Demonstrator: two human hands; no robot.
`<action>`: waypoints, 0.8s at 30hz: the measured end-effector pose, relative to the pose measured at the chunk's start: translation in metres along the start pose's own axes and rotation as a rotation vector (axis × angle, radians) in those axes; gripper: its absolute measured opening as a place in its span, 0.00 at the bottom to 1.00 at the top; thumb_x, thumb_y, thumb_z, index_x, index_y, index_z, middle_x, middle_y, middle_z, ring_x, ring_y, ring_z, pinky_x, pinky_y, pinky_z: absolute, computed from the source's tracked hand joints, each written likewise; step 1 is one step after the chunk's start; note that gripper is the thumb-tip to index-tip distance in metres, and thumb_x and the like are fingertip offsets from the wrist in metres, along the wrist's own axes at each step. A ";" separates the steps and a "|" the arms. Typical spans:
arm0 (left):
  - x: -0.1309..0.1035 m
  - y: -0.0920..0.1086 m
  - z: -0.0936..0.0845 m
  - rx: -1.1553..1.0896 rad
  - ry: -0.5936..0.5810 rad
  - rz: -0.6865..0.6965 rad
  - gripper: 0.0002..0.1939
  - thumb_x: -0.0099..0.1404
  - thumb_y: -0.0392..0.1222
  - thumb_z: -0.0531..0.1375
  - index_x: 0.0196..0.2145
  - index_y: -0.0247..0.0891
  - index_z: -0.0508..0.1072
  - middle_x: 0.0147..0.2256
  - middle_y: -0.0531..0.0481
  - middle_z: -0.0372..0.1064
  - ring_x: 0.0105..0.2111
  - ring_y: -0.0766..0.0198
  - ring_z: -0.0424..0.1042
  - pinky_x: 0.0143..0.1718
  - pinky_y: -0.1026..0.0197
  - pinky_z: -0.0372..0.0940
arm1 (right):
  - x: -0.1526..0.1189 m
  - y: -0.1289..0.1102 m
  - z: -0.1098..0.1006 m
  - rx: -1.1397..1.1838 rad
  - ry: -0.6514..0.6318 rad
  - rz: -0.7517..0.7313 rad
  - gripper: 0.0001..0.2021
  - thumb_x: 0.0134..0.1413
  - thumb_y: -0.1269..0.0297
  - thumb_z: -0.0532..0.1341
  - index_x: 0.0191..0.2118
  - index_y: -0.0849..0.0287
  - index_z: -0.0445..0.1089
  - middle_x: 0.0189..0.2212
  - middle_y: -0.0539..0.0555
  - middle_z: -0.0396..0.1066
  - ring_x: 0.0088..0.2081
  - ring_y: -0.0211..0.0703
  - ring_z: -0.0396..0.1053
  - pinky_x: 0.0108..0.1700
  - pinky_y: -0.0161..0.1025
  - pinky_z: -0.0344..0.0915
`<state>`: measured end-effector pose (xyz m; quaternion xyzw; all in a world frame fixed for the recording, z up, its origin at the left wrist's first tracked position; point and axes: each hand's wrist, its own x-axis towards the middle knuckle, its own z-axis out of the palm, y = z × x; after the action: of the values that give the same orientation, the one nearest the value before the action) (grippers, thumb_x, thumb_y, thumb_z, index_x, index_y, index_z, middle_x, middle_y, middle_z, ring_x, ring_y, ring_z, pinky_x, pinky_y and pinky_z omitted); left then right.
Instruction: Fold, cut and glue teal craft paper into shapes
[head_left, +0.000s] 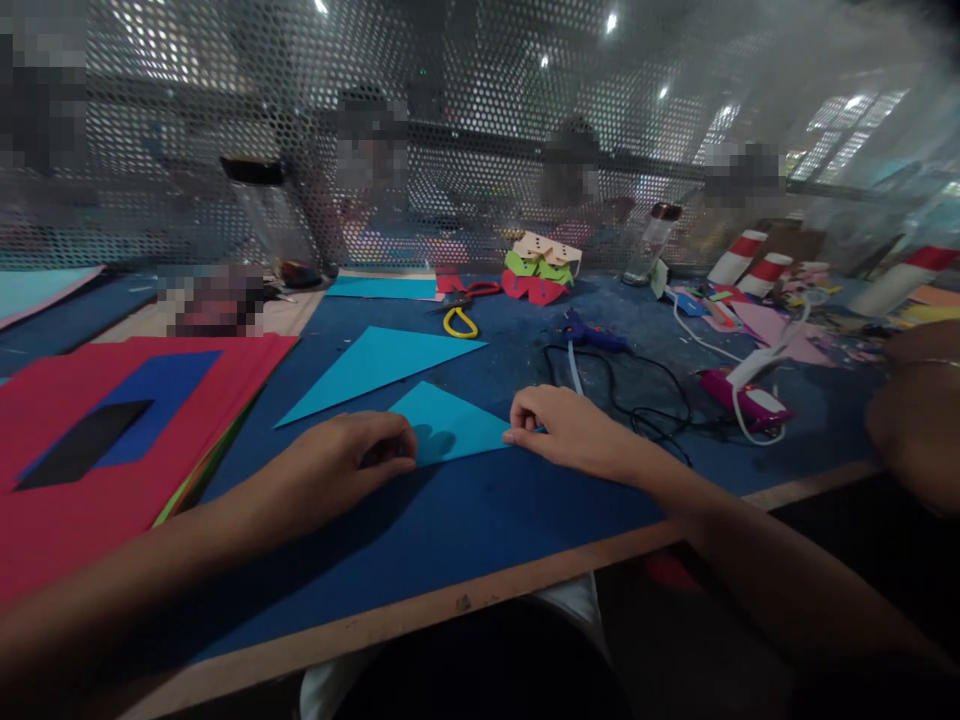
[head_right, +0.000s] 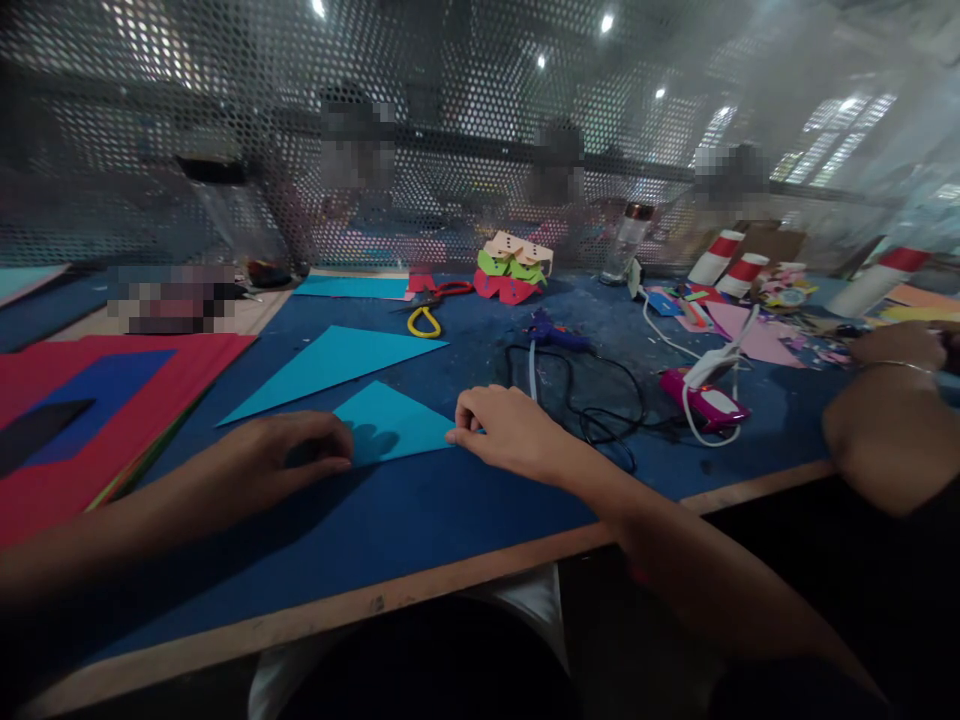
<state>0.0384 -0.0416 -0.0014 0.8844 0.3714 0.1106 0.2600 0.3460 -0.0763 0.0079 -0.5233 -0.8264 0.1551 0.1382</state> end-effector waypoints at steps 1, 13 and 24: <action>0.000 0.000 0.000 0.009 -0.002 0.008 0.13 0.71 0.51 0.58 0.39 0.41 0.76 0.36 0.48 0.75 0.35 0.57 0.72 0.37 0.58 0.65 | 0.000 0.000 0.000 0.006 -0.002 0.002 0.09 0.63 0.58 0.64 0.35 0.57 0.70 0.34 0.51 0.74 0.36 0.41 0.67 0.35 0.37 0.53; -0.004 -0.002 0.010 0.177 0.075 0.344 0.22 0.76 0.35 0.49 0.59 0.51 0.74 0.44 0.47 0.71 0.38 0.63 0.73 0.39 0.63 0.66 | -0.005 0.002 -0.005 0.058 -0.032 -0.022 0.03 0.65 0.64 0.60 0.39 0.56 0.70 0.38 0.51 0.73 0.38 0.41 0.67 0.38 0.38 0.57; -0.011 0.005 0.011 0.446 0.153 0.513 0.25 0.73 0.31 0.49 0.61 0.49 0.72 0.47 0.45 0.72 0.42 0.57 0.70 0.41 0.56 0.67 | -0.007 0.003 -0.012 0.074 -0.081 -0.059 0.05 0.64 0.71 0.58 0.41 0.56 0.70 0.42 0.52 0.72 0.42 0.42 0.68 0.43 0.38 0.61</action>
<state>0.0384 -0.0563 -0.0077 0.9731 0.1706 0.1544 -0.0044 0.3564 -0.0804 0.0171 -0.4866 -0.8401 0.2025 0.1283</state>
